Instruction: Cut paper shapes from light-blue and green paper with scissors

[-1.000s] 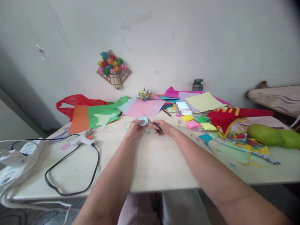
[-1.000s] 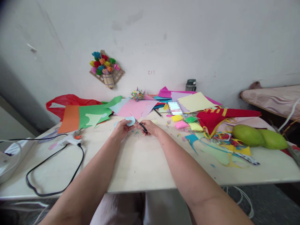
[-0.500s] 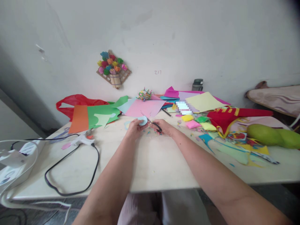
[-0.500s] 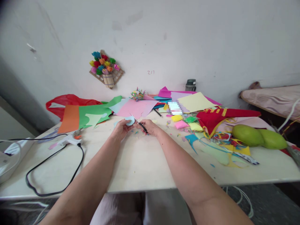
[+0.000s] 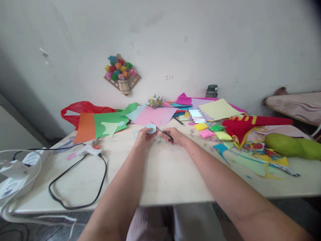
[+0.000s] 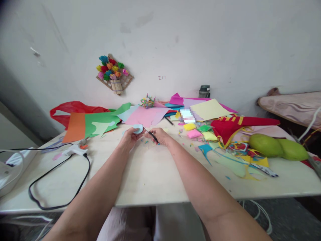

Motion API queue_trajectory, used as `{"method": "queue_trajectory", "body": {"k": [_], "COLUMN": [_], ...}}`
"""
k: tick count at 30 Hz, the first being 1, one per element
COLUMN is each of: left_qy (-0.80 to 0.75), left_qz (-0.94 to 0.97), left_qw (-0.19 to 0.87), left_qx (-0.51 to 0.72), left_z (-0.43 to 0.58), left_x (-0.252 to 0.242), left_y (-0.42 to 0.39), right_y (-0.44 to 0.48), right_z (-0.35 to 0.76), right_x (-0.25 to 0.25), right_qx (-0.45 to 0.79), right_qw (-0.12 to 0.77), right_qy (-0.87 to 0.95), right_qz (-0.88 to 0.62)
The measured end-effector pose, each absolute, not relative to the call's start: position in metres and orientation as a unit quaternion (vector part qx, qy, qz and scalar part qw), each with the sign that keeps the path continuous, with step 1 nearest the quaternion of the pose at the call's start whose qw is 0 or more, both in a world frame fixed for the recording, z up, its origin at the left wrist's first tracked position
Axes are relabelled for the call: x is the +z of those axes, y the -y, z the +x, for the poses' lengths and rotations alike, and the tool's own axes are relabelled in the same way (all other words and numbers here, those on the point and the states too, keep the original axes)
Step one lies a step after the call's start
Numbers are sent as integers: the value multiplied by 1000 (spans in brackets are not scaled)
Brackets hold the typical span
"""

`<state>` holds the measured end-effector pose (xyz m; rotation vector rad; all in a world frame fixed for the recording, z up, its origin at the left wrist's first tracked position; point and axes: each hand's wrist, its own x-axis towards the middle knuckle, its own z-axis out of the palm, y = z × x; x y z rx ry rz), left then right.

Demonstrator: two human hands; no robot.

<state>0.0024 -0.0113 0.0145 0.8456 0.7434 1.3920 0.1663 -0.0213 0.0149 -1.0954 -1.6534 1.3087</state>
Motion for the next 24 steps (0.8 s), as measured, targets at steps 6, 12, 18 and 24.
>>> {"method": "queue_trajectory", "body": {"k": [6,12,18,24], "left_qy": [-322,-322,-329,-334], "left_qz": [366,352,341,345], "left_qw": [624,625,617,610], "left_qx": [611,618,628,631], "left_z": [0,-1,-1,-1], "left_x": [12,11,14,16], "left_y": [8,6,9,11], "right_y": [19,18,19,21], "right_z": [167,167,167,166], "right_x": [12,12,13,14], "right_qx": [515,505,512,507], "right_qw": [373,374,379,379], "right_qy": [646,652,647,651], "right_qz": [-423,-425,-419,-419]}}
